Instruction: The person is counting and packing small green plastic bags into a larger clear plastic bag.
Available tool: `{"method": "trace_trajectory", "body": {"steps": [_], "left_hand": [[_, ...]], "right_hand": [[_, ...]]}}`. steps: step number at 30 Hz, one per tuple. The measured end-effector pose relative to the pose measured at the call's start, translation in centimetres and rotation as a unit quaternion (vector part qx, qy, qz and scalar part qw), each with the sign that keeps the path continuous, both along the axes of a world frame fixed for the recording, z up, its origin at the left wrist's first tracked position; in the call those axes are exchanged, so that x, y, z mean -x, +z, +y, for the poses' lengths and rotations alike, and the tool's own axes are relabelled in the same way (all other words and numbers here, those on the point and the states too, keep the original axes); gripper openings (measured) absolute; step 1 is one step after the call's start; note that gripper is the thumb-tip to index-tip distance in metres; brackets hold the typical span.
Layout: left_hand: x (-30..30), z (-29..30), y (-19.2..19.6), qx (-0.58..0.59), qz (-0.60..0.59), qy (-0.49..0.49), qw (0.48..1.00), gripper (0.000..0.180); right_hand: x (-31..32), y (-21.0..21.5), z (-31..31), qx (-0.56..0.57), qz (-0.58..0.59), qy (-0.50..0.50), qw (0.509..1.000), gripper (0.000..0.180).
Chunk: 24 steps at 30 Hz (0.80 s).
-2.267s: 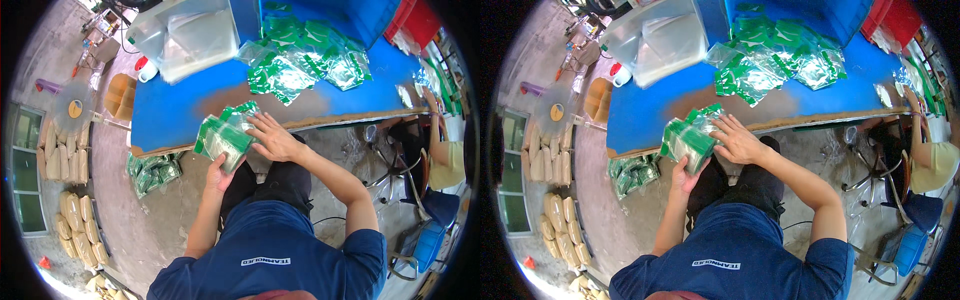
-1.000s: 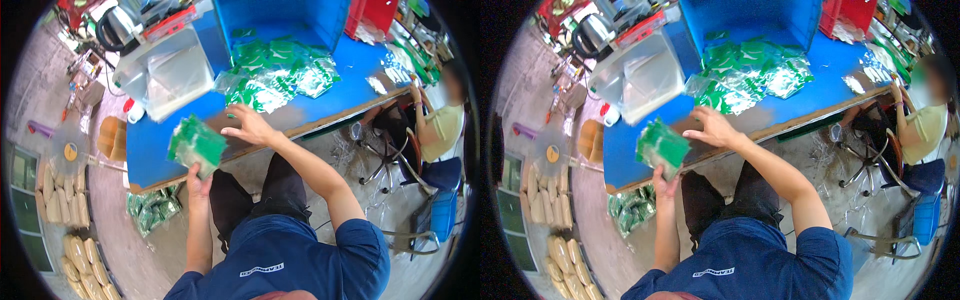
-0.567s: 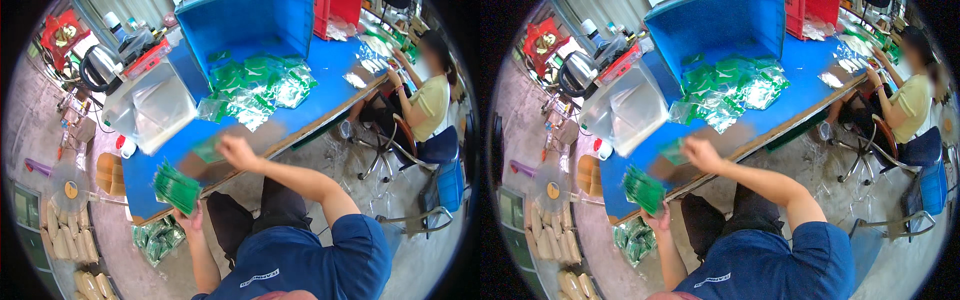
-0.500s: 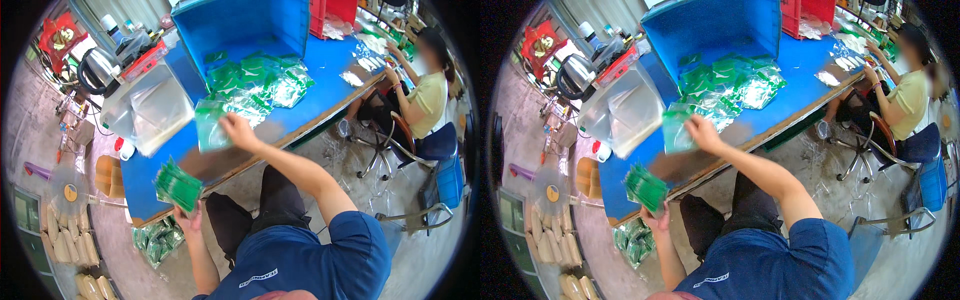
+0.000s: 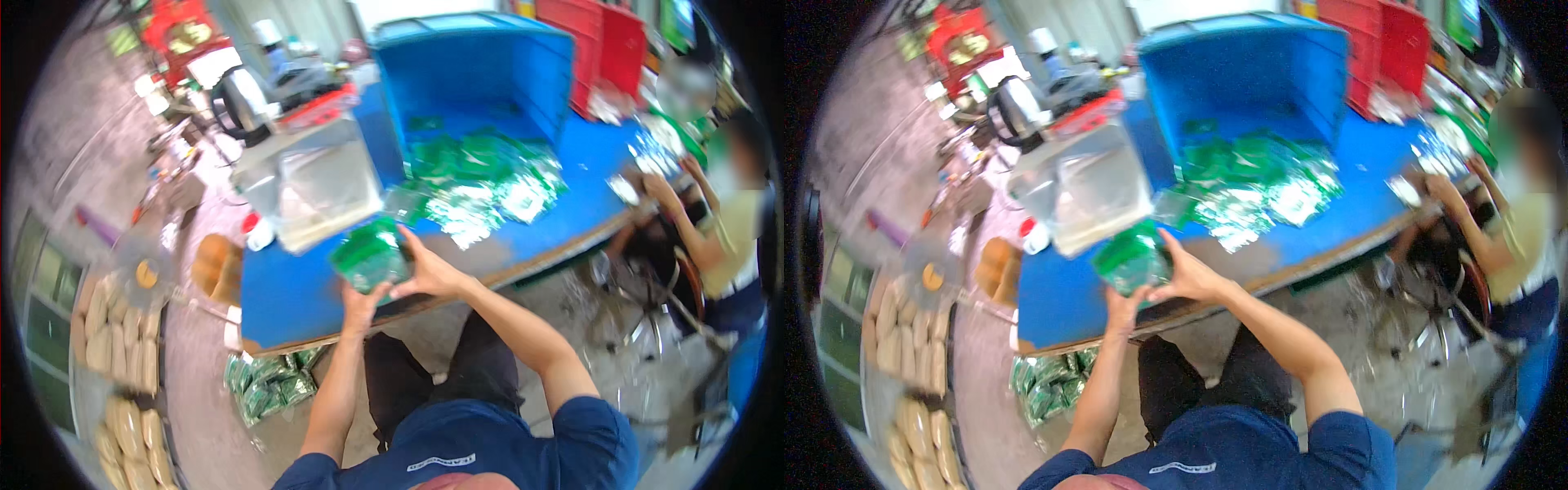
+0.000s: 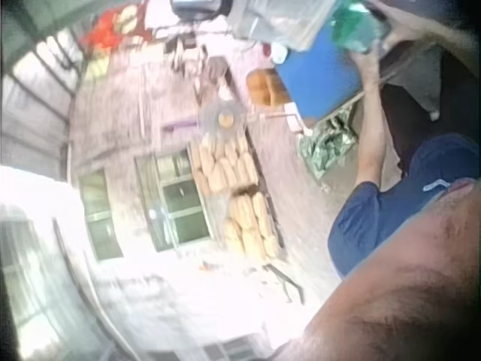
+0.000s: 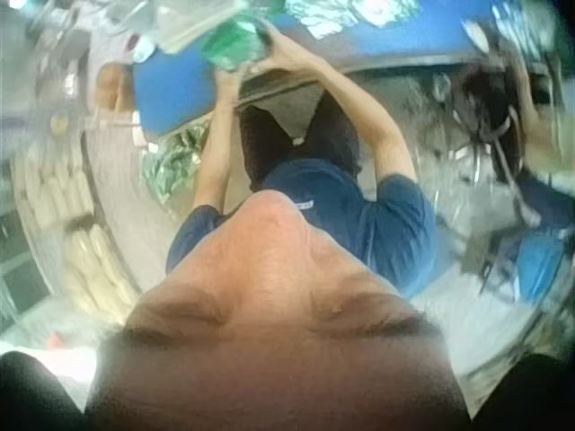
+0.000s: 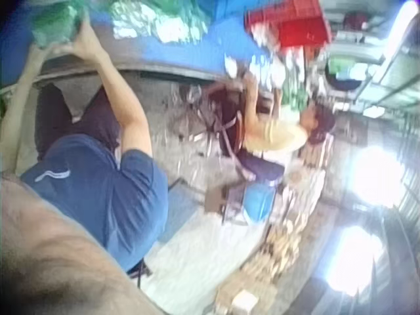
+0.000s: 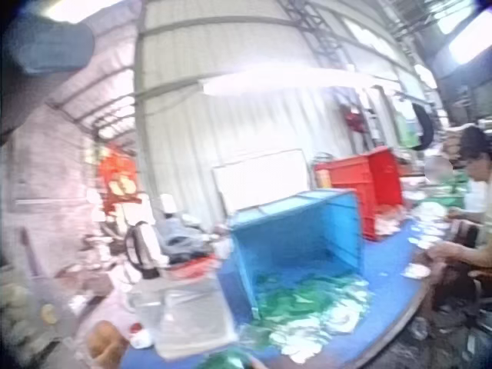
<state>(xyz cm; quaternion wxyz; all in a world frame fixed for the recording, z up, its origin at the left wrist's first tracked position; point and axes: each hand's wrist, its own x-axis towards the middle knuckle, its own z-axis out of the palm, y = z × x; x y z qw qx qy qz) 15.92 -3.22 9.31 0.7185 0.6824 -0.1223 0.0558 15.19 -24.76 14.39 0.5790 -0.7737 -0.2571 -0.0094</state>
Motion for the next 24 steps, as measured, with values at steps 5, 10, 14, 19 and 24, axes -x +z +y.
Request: {"method": "trace_trajectory", "body": {"steps": [5,10,14,19,24], "left_hand": [[-0.5,0.4,0.2,-0.092,-0.1,-0.046,0.99,0.088],[-0.5,2.2,-0.8,-0.081,0.001,-0.135,0.988,0.099],[-1.2,2.5,0.6,-0.078,-0.056,-0.108,0.989,0.104],[-1.8,1.7,0.0,-0.041,-0.003,-0.144,0.989,0.118],[-1.2,1.5,0.8,0.0,-0.007,-0.12,0.993,0.12]], "right_hand": [[0.1,-5.3,0.3,-0.003,0.03,-0.05,0.998,0.135],[0.5,-4.2,1.4,-0.015,0.028,-0.048,0.998,0.127],[0.4,-2.8,2.0,0.015,-0.055,-0.061,0.996,0.118],[-0.4,-3.3,2.7,0.042,0.023,-0.07,0.996,0.1],[-0.5,-4.2,2.7,0.028,-0.019,-0.074,0.997,0.1]]}}
